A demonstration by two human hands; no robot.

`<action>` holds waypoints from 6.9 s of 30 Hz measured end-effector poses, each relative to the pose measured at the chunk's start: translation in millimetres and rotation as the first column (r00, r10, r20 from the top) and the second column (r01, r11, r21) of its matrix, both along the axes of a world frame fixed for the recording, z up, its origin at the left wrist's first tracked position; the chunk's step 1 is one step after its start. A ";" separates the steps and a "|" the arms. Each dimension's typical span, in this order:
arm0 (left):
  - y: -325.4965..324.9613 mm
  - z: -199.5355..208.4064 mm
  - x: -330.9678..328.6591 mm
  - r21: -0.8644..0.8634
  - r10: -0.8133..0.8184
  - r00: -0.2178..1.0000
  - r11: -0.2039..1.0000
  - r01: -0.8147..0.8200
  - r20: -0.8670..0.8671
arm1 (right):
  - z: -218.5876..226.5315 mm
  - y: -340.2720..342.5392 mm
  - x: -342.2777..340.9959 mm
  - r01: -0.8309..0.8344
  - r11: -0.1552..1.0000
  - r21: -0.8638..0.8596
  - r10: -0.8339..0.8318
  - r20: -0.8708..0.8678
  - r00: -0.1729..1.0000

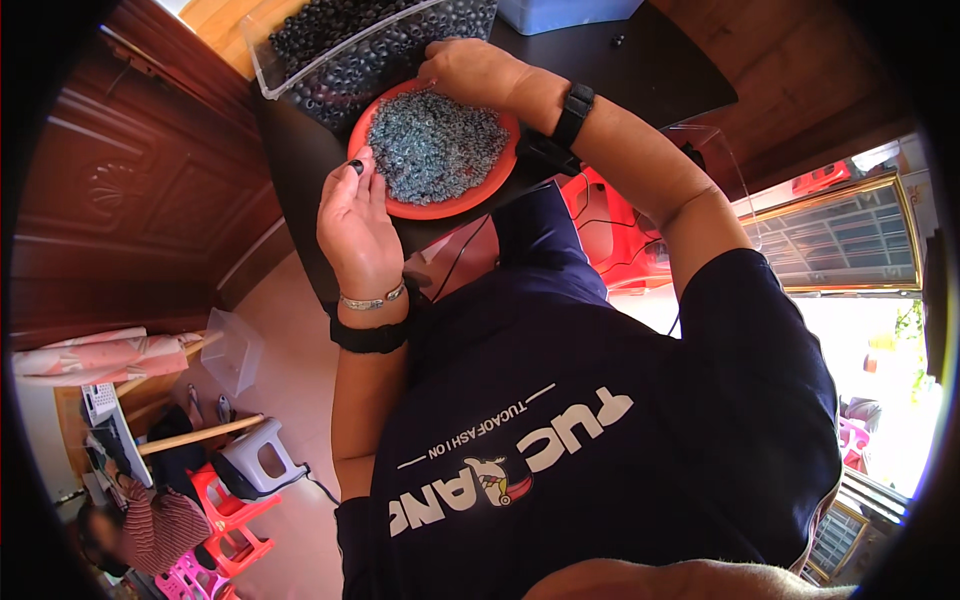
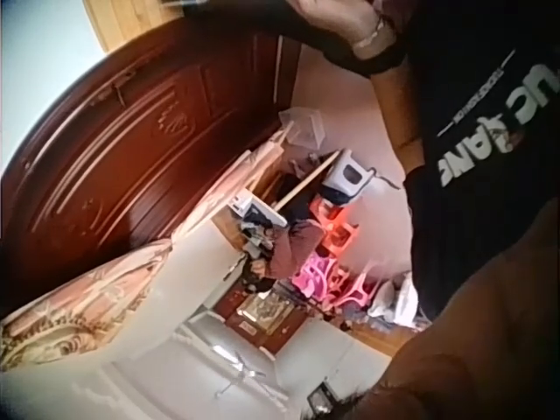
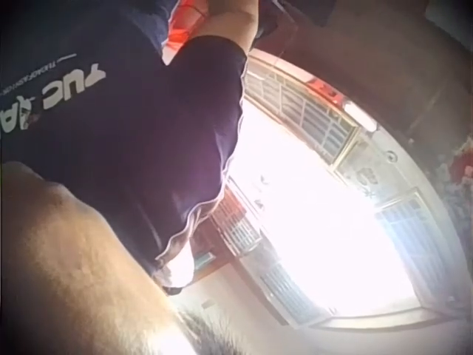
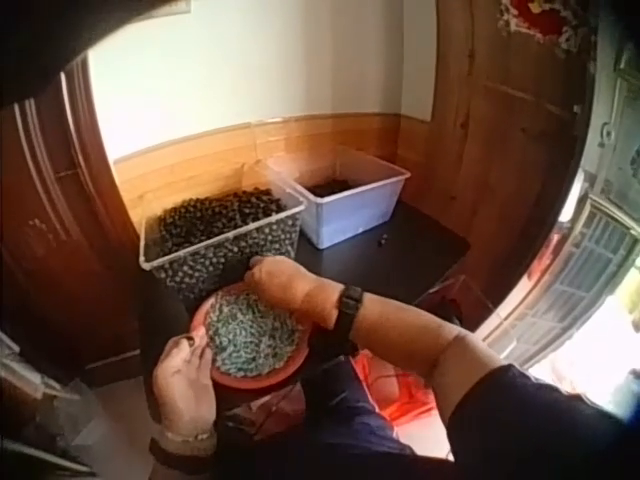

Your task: Sorting small black components from a storage bin into a red bowl containing blue filler material.

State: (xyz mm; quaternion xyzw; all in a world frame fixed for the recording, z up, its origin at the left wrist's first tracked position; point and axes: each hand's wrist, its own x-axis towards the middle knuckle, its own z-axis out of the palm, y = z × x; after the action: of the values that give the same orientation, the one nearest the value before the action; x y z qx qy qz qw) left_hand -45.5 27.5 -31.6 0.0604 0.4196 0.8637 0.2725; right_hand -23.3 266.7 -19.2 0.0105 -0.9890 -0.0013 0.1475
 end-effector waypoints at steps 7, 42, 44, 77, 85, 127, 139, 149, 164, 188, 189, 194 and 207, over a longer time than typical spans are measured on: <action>0.2 -1.5 -5.3 0.030 -0.026 0.999 0.999 0.026 0.020 | -9.5 3.5 -3.6 0.001 0.999 0.052 -0.001 -0.010 1.000; -12.3 4.8 2.7 -0.022 -0.064 0.998 0.998 0.064 -0.023 | 29.6 -38.6 20.2 -0.024 0.406 -0.913 0.356 0.134 0.925; -12.1 6.8 5.9 0.001 -0.167 0.979 0.986 0.169 -0.115 | 32.2 -38.6 24.6 0.003 0.277 -0.961 0.357 0.106 0.928; 8.2 0.3 -0.4 0.262 -0.444 0.896 0.867 0.424 0.021 | 35.8 -49.7 50.7 -0.244 0.532 -0.811 0.366 -0.039 0.930; 9.1 4.6 -2.5 0.236 -0.456 0.889 0.870 0.434 0.048 | 36.2 -51.1 51.4 -0.240 0.599 -0.764 0.329 -0.039 0.944; 11.3 -4.3 -7.1 0.231 -0.474 0.880 0.860 0.455 0.029 | 27.8 -17.6 86.6 -0.154 0.515 -0.843 0.159 -0.083 0.984; 11.6 2.7 8.9 0.122 -0.418 0.899 0.893 0.433 -0.133 | 25.0 -55.7 74.2 -0.104 0.425 -0.899 0.193 -0.022 0.981; 2.9 4.3 10.9 0.080 -0.351 0.930 0.930 0.360 -0.107 | 28.9 -58.0 75.7 -0.126 0.208 -0.970 0.242 -0.074 0.967; 3.8 9.6 27.4 0.058 -0.401 0.899 0.908 0.416 -0.175 | 67.6 -68.1 71.1 -0.232 0.729 -0.643 0.277 -0.033 0.960; -27.8 7.8 0.7 0.260 -0.565 0.820 0.781 0.568 -0.094 | 123.6 61.4 -4.4 0.014 0.917 -0.399 -0.011 0.010 1.000; -29.0 6.4 -1.0 0.262 -0.550 0.831 0.791 0.552 -0.090 | 122.2 80.5 -15.8 0.094 0.943 -0.319 -0.092 0.021 0.996; -30.4 3.7 -10.9 0.263 -0.539 0.840 0.802 0.536 -0.068 | 104.3 120.3 -59.3 0.161 0.975 -0.156 -0.146 0.100 0.984; -32.0 1.2 -24.2 0.258 -0.503 0.864 0.837 0.482 0.019 | 95.5 116.5 -84.3 0.182 0.980 -0.086 -0.166 0.166 0.972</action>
State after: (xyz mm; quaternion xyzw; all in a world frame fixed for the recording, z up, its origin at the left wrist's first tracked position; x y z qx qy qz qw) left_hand -69.7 -4.5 -30.5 0.1620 0.2682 0.8112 0.4937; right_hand -107.6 383.2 76.3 -0.0836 -0.9935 0.0366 0.0682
